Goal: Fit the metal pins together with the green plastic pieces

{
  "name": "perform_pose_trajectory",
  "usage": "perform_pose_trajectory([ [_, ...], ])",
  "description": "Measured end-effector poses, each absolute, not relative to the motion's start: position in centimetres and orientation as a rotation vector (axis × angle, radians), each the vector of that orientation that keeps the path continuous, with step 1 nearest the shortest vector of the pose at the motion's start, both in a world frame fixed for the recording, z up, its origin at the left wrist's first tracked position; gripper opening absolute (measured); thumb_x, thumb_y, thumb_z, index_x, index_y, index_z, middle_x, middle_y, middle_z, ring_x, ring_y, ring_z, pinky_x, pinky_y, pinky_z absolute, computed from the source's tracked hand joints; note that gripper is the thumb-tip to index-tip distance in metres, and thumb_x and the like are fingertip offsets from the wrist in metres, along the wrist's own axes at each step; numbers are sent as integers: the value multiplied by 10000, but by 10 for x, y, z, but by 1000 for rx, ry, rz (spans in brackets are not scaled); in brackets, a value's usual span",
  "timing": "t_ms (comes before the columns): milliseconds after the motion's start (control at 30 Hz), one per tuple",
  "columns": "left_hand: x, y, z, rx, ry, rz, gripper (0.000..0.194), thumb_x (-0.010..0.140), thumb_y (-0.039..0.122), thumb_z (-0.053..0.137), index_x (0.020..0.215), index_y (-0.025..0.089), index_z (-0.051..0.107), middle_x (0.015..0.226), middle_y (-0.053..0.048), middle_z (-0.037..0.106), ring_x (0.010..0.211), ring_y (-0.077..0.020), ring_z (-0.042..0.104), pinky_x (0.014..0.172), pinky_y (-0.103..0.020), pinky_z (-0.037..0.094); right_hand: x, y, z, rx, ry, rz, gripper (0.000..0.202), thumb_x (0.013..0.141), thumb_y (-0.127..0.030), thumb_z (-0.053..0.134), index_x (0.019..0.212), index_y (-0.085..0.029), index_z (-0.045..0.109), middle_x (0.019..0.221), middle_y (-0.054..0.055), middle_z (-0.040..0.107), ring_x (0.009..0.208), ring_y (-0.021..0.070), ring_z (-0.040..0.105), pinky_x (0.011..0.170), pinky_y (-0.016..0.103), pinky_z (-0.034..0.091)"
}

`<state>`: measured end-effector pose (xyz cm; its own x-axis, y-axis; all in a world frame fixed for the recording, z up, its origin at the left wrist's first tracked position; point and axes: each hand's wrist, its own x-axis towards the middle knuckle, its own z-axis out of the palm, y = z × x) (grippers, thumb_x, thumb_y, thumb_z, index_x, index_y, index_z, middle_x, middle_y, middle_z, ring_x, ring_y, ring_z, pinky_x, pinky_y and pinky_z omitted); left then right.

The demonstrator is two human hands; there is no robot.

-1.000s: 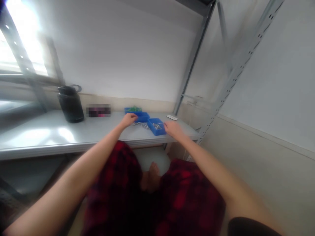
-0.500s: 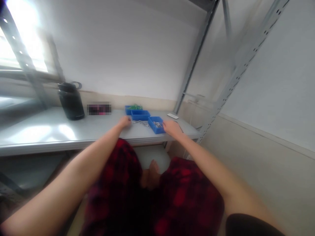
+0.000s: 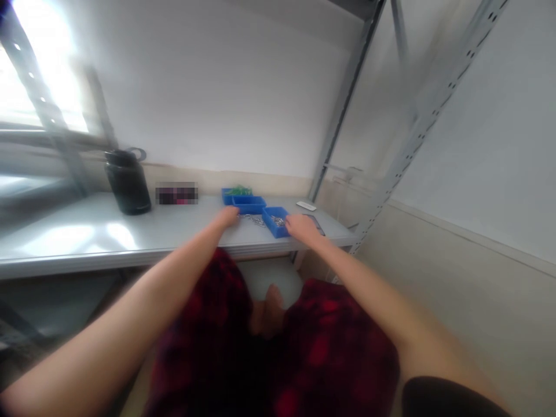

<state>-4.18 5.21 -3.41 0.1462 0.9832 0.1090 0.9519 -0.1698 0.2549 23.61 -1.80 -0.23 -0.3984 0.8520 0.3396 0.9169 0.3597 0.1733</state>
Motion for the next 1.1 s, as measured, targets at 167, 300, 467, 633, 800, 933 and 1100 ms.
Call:
perform_pose_trajectory([
  [167,-28,50,-31,2269,1935,288,363,837,35,546,1161,102,694,1210,-246,675,1150,-339,642,938,-396,497,231,-20,10,-1663,-2465,-618,367,990,-291,456,1290,-138,600,1081,176,706,1004,287,645,825,356,446],
  [300,-28,49,-30,2277,1930,298,355,859,28,513,1164,82,687,1206,-266,668,1139,-347,648,924,-406,498,229,-19,22,-1584,-2530,-739,333,986,-261,444,1236,-134,624,1043,175,709,994,280,633,831,354,420],
  [467,-32,53,-26,2267,1937,366,301,864,60,545,1118,106,701,1175,-248,688,1103,-332,661,912,-392,501,220,-10,30,-1362,-2717,-917,265,953,-195,458,1096,-120,669,980,177,704,951,280,618,819,359,395],
  [633,-35,57,-20,2245,1798,743,224,903,194,555,1050,152,719,1121,-178,723,1036,-290,675,908,-359,504,188,20,37,-1185,-2815,-923,261,948,-179,459,1111,-137,659,1010,169,700,956,272,620,803,345,401],
  [800,-26,45,1,2247,1486,1076,183,835,124,581,891,139,755,966,-134,756,943,-264,683,887,-322,511,163,31,36,-1245,-2658,-789,315,975,-187,433,1236,-144,604,1101,157,696,997,275,625,821,350,423],
  [933,-9,29,32,2330,1358,964,163,831,134,587,854,141,748,924,-102,759,902,-239,679,873,-318,514,177,20,35,-1316,-2626,-852,310,1015,-201,375,1183,-134,626,1058,155,705,991,274,638,815,344,433],
  [1100,23,5,52,2251,1182,1169,185,876,140,558,895,138,742,958,-97,750,925,-219,665,904,-331,497,199,-2,46,-1466,-2503,-761,394,1053,-259,282,1237,-152,613,1070,143,721,942,264,661,761,317,441],
])
